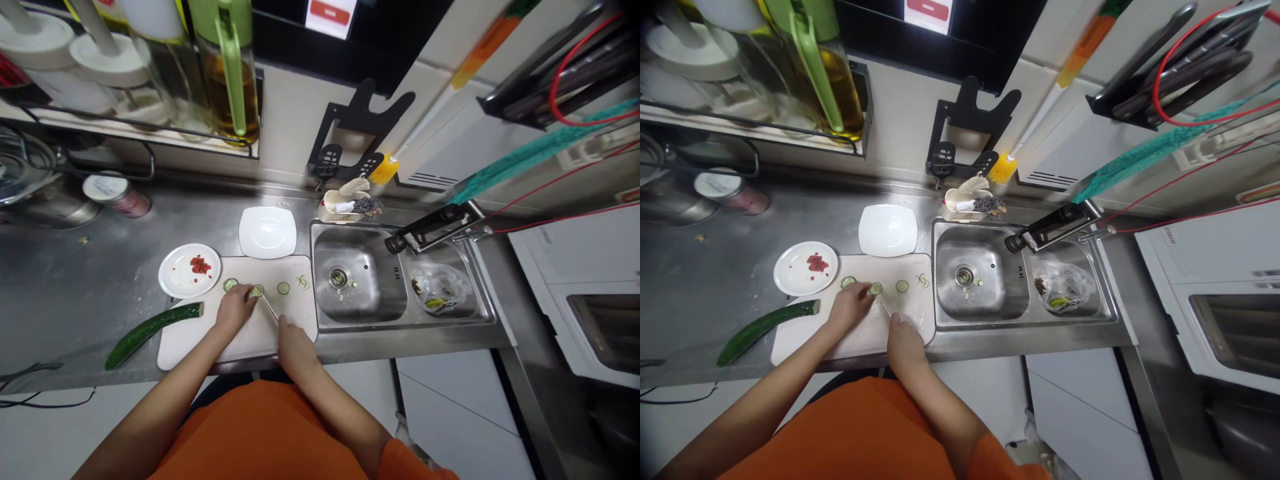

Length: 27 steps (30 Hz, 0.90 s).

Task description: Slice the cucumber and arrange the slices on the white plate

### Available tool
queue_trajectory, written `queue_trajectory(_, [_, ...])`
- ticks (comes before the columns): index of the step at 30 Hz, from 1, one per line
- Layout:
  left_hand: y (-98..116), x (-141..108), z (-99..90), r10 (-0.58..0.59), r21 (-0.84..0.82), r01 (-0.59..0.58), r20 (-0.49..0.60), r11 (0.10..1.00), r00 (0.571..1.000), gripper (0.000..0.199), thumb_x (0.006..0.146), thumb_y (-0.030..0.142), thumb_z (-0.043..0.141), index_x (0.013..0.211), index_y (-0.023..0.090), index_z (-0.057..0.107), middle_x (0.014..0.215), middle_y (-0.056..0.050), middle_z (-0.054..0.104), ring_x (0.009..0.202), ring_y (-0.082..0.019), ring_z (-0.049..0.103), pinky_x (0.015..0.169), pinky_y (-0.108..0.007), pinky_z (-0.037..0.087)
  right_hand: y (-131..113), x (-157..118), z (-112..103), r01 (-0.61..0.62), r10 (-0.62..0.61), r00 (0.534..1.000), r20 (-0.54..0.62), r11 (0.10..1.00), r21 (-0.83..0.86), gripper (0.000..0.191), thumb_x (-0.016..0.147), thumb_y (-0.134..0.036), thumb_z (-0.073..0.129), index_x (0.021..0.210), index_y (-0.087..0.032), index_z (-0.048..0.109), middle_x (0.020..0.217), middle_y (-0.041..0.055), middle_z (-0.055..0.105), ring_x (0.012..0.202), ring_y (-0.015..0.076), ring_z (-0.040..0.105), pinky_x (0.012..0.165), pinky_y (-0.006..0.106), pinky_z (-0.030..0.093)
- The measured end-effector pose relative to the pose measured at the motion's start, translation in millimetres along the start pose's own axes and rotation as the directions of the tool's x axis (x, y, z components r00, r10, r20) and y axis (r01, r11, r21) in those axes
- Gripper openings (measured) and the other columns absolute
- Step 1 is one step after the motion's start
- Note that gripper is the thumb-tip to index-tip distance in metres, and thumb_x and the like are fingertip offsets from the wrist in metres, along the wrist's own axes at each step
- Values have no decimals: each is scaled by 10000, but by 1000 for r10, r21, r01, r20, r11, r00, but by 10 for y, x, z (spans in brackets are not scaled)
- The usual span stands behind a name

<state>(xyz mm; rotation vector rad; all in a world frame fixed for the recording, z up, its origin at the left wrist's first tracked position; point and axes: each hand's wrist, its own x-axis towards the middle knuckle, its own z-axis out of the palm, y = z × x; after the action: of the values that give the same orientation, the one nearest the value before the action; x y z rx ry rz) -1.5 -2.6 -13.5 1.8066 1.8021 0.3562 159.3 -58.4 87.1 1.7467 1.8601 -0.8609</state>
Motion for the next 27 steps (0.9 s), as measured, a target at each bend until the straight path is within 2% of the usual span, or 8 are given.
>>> queue_trajectory(19, [11,21,-25,-3,-14,3,12,1000,1000,231,759,277,548,939,182,656,829,-55,655,819,-192,585,762,-276,432,-97,41,-36,-42,40,999,31,997,63,366,873,-12,293,1178,-125,462,987,146,657,975,217,635,761,288,497])
queue_trajectory(27, [38,63,-60,-19,-21,20,31,1000,999,155,725,264,560,836,188,637,787,-46,632,776,-186,564,707,-272,404,-5,-45,-8,-53,47,996,75,996,75,406,838,6,311,1187,-119,476,1010,146,658,1002,246,621,788,318,491])
